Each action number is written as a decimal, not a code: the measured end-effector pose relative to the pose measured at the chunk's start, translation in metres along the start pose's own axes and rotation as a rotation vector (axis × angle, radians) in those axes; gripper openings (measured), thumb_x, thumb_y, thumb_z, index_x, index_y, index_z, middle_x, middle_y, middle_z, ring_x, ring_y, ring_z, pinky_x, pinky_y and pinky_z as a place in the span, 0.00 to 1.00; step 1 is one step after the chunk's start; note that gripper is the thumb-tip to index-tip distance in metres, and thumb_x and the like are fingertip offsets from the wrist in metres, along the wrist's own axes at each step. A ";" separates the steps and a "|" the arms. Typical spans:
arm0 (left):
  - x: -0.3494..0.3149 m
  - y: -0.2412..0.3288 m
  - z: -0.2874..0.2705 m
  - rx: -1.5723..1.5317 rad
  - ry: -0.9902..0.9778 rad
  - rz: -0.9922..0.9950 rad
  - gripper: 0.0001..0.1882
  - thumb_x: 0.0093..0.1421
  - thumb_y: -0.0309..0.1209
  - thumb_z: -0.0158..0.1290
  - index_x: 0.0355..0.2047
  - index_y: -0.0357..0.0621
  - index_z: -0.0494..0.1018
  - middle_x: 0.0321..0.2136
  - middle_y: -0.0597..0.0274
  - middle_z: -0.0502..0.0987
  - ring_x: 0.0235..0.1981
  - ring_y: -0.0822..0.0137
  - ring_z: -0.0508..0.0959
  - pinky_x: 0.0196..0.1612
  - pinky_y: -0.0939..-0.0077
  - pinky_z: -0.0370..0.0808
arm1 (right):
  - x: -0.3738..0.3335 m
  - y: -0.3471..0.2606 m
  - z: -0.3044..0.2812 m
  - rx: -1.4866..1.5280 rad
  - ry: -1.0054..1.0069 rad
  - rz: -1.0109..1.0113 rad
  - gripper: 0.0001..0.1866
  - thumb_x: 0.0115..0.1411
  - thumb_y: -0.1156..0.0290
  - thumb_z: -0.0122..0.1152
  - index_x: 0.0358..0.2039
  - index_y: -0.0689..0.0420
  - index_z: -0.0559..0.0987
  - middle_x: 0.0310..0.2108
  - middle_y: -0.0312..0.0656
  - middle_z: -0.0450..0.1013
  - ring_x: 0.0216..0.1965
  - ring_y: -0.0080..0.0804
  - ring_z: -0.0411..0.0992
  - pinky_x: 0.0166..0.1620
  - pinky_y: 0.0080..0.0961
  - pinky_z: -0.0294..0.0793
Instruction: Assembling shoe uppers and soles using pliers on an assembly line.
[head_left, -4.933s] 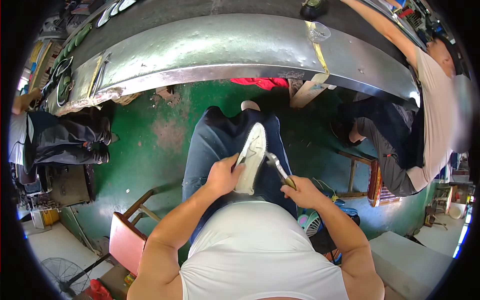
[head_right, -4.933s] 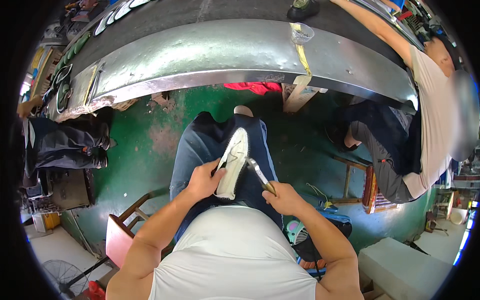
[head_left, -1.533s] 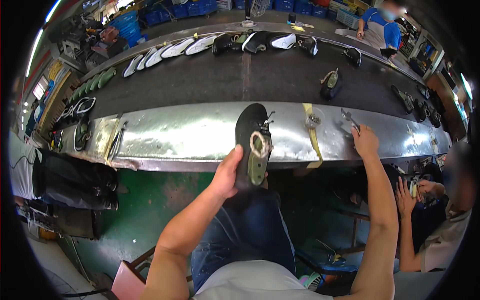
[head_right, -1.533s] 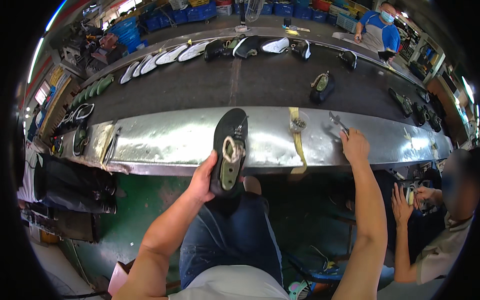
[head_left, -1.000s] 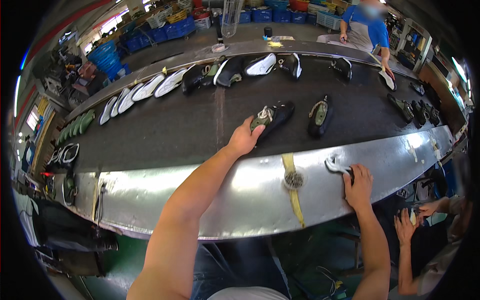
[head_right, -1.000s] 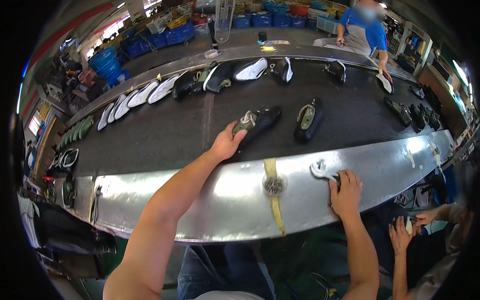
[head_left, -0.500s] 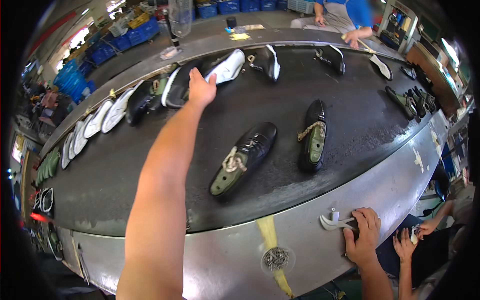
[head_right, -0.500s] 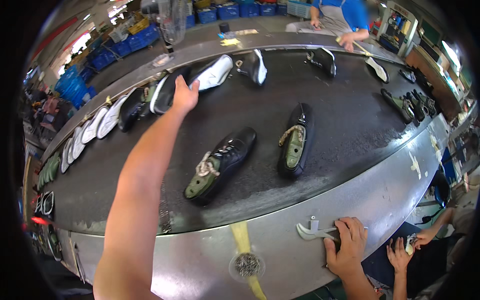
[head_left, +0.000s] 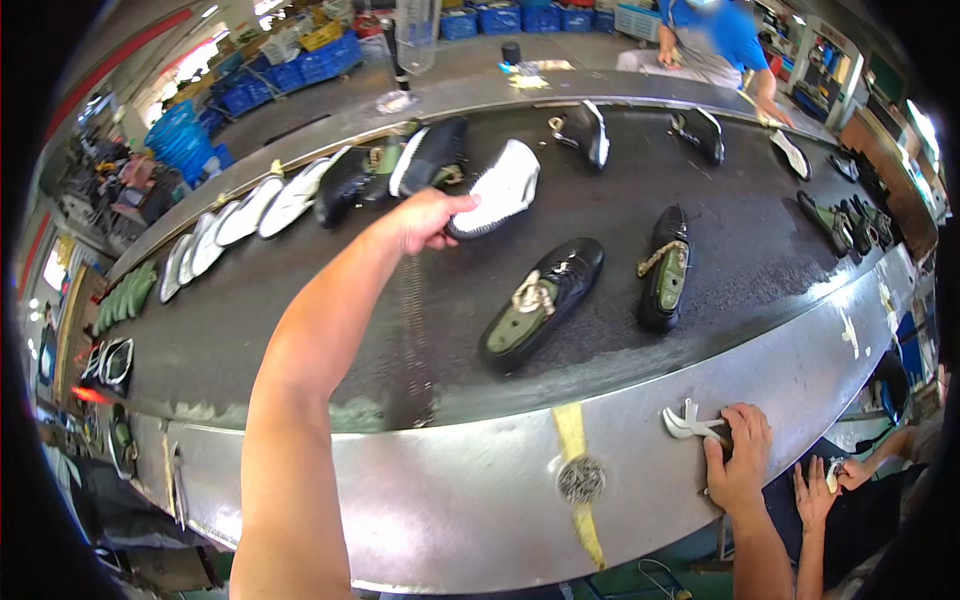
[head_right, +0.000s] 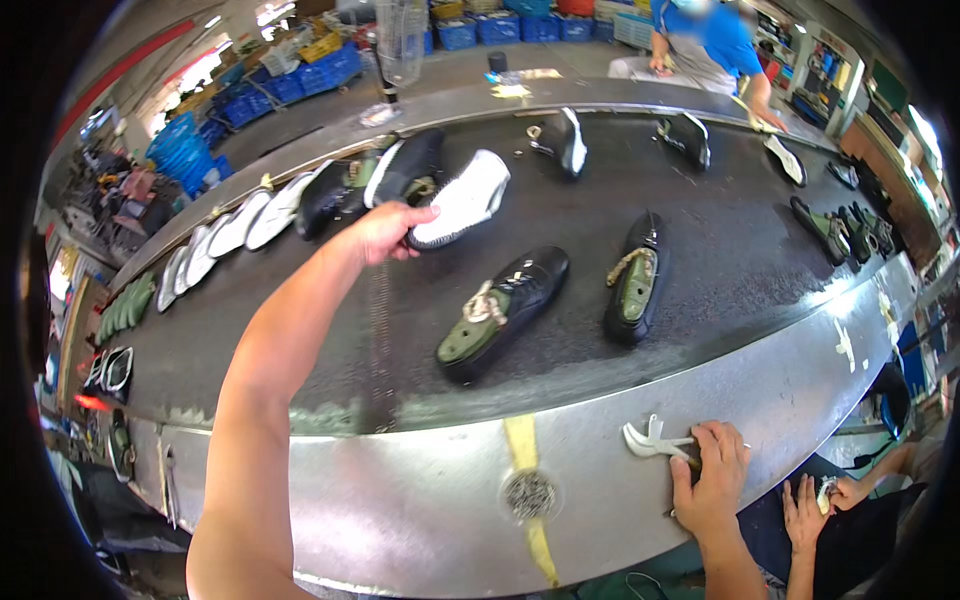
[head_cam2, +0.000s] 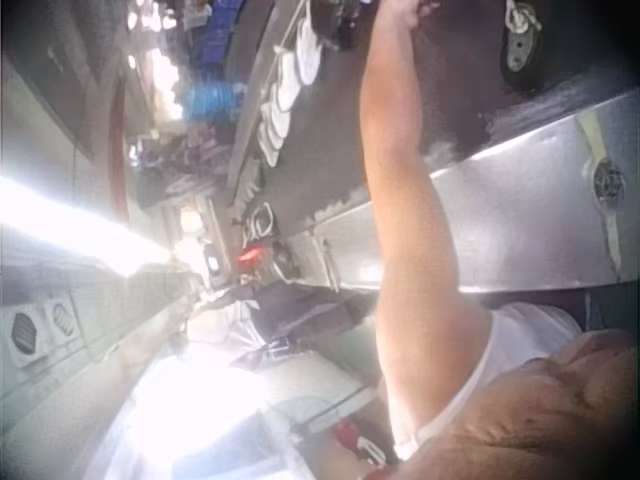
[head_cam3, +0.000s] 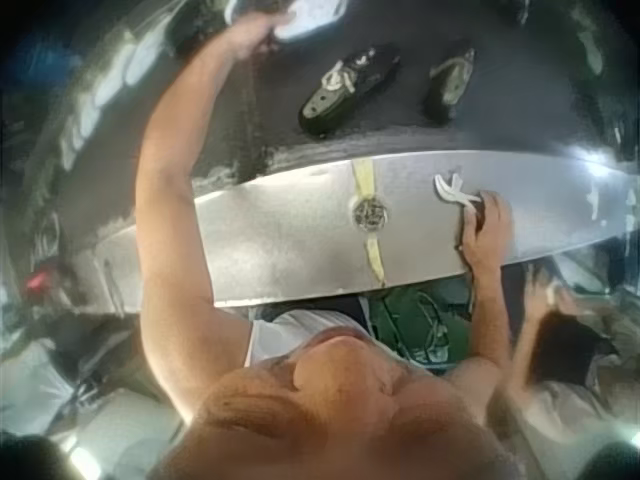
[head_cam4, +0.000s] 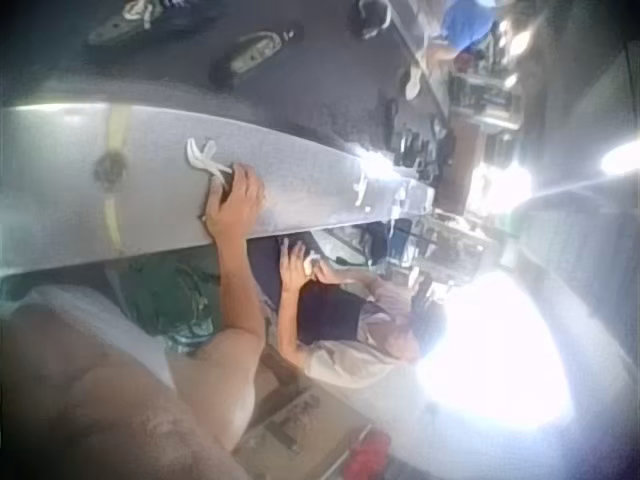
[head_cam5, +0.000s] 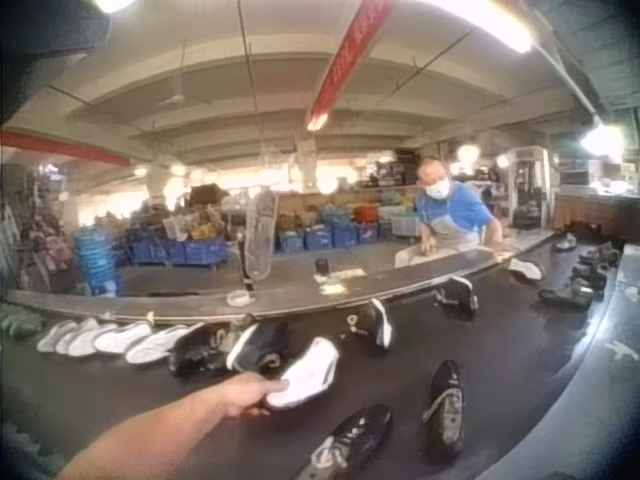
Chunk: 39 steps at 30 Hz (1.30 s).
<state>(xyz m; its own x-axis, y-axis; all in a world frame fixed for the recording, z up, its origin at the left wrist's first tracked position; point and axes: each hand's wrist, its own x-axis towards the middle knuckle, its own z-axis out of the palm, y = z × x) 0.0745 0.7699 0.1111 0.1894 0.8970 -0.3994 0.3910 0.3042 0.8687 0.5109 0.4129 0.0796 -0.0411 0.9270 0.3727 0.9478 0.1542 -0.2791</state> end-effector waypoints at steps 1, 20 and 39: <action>-0.033 -0.007 0.002 -0.175 0.023 -0.003 0.21 0.63 0.52 0.57 0.36 0.45 0.78 0.24 0.65 0.78 0.17 0.72 0.73 0.16 0.82 0.64 | -0.002 0.000 0.002 0.015 0.013 -0.018 0.21 0.51 0.67 0.63 0.45 0.62 0.74 0.47 0.51 0.69 0.51 0.54 0.66 0.52 0.47 0.61; -0.595 -0.270 -0.097 0.957 0.806 -0.053 0.34 0.57 0.31 0.62 0.60 0.30 0.63 0.52 0.38 0.73 0.55 0.46 0.75 0.60 0.60 0.70 | -0.019 -0.005 0.014 -0.044 0.087 0.002 0.20 0.57 0.66 0.62 0.49 0.60 0.75 0.52 0.50 0.70 0.54 0.52 0.66 0.56 0.45 0.62; 0.099 -0.032 -0.053 -0.709 0.547 -0.082 0.23 0.64 0.53 0.56 0.48 0.50 0.72 0.42 0.60 0.74 0.42 0.60 0.73 0.36 0.64 0.75 | -0.006 -0.028 0.011 -0.012 -0.010 0.006 0.23 0.50 0.67 0.64 0.46 0.62 0.75 0.47 0.51 0.69 0.51 0.54 0.67 0.53 0.47 0.62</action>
<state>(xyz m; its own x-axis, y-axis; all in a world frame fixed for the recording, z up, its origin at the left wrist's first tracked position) 0.0329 0.8661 0.0593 -0.3413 0.8359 -0.4299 -0.2980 0.3375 0.8929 0.4808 0.4070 0.0758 -0.0383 0.9313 0.3621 0.9516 0.1445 -0.2711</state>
